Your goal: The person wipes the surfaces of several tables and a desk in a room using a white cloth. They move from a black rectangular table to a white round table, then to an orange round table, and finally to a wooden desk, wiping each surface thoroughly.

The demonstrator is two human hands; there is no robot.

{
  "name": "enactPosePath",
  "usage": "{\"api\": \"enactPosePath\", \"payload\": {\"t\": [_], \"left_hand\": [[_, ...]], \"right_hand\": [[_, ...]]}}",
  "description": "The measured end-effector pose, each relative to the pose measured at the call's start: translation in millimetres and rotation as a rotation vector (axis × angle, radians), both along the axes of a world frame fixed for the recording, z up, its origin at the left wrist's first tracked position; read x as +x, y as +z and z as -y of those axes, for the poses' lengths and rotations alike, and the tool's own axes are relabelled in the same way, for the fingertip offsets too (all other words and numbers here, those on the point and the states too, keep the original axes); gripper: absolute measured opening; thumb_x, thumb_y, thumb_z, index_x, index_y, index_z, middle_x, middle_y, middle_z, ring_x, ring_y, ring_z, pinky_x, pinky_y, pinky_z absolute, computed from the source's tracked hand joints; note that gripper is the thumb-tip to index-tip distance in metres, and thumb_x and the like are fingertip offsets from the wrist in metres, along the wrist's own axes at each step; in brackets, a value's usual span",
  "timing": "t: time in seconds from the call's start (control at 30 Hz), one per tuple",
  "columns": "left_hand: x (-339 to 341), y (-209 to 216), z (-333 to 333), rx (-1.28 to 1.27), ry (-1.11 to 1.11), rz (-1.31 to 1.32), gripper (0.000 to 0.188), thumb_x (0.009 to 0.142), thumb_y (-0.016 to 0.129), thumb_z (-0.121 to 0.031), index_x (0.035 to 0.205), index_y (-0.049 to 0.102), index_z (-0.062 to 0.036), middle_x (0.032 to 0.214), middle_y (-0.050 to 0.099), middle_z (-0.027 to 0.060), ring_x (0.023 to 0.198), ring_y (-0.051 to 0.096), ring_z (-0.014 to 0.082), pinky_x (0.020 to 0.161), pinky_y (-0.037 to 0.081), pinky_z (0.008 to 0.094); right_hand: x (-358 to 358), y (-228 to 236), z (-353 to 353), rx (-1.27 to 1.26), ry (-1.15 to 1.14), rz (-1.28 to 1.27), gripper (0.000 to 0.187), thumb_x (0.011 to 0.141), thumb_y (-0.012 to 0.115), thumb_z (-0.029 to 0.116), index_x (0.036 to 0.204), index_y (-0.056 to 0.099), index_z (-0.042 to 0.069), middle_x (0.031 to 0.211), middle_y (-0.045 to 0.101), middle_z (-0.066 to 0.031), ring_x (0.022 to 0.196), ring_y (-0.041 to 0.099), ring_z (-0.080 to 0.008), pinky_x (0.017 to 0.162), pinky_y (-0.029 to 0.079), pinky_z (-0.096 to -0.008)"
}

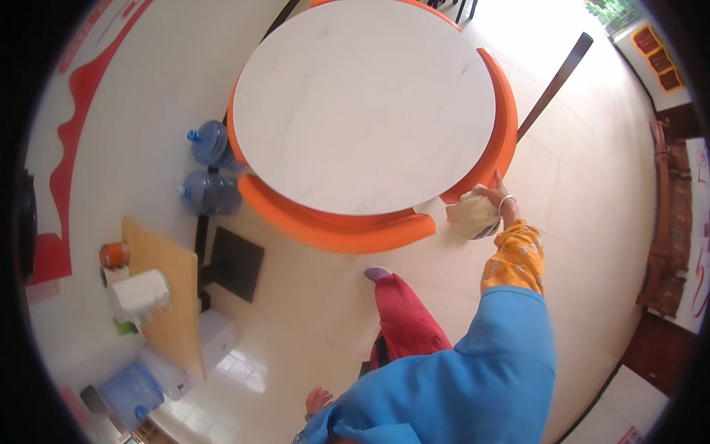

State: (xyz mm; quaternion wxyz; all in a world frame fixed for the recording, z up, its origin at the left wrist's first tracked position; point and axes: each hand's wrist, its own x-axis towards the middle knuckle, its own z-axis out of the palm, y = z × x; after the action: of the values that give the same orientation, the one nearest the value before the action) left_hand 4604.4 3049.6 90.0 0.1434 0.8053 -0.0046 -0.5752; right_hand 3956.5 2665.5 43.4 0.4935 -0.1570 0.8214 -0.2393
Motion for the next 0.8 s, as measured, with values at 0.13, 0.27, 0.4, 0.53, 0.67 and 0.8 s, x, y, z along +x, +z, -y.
{"api": "enactPosePath", "payload": {"t": [0.13, 0.27, 0.4, 0.53, 0.67, 0.8], "left_hand": [[8, -3, 34, -0.013, -0.043, 0.002, 0.031, 0.084, 0.048, -0.015, 0.112, 0.046, -0.004, 0.099, 0.058, 0.0142, 0.084, 0.06, 0.0241, 0.065, 0.051, 0.0352], [32, -38, 53, -0.013, 0.023, -0.183, 0.033, 0.081, 0.051, -0.012, 0.113, 0.046, -0.0032, 0.096, 0.058, 0.0136, 0.083, 0.06, 0.0242, 0.065, 0.051, 0.0359], [55, -81, 54, -0.046, -0.059, -0.166, 0.044, 0.079, 0.058, -0.015, 0.119, 0.042, -0.0088, 0.113, 0.048, 0.014, 0.097, 0.051, 0.0268, 0.069, 0.051, 0.0366], [78, -98, 60, -0.027, -0.035, -0.242, 0.04, 0.077, 0.063, -0.019, 0.113, 0.047, -0.0108, 0.104, 0.055, 0.0102, 0.11, 0.044, 0.0268, 0.073, 0.051, 0.0394], [111, -157, 45, -0.11, -0.135, -0.353, 0.054, 0.077, 0.059, -0.043, 0.118, 0.043, -0.0123, 0.115, 0.049, 0.0134, 0.112, 0.043, 0.0302, 0.094, 0.033, 0.0487], [111, -140, 19, 0.009, -0.167, -0.283, 0.066, 0.075, 0.062, -0.041, 0.128, 0.033, -0.0163, 0.125, 0.042, 0.0149, 0.117, 0.038, 0.0336, 0.089, 0.036, 0.0497]], "right_hand": [[-16, -80, -24, -0.075, 0.217, -0.279, 0.108, 0.058, 0.073, 0.023, 0.138, 0.001, 0.016, 0.115, 0.051, -0.0201, 0.101, 0.054, -0.0257, 0.085, 0.043, -0.0323], [19, -53, -7, 0.19, 0.43, -0.433, 0.102, 0.064, 0.068, 0.027, 0.138, -0.003, 0.024, 0.106, 0.055, -0.0212, 0.097, 0.056, -0.0306, 0.086, 0.043, -0.0378], [45, -4, 21, 0.401, 0.527, -0.544, 0.088, 0.066, 0.067, 0.03, 0.134, 0.012, 0.034, 0.11, 0.05, -0.0199, 0.1, 0.052, -0.0332, 0.084, 0.043, -0.0414], [49, -19, -2, 0.371, 0.588, -0.586, 0.071, 0.065, 0.066, 0.03, 0.126, 0.03, 0.029, 0.109, 0.048, -0.0186, 0.102, 0.05, -0.0345, 0.082, 0.044, -0.0399], [52, 1, -15, 0.262, 0.589, -0.602, 0.062, 0.064, 0.066, 0.031, 0.12, 0.039, 0.026, 0.108, 0.048, -0.0183, 0.102, 0.05, -0.035, 0.084, 0.043, -0.0386], [30, -18, -42, 0.251, 0.607, -0.547, 0.07, 0.064, 0.068, 0.033, 0.126, 0.034, 0.027, 0.113, 0.045, -0.0198, 0.104, 0.048, -0.0355, 0.086, 0.042, -0.0398]]}}
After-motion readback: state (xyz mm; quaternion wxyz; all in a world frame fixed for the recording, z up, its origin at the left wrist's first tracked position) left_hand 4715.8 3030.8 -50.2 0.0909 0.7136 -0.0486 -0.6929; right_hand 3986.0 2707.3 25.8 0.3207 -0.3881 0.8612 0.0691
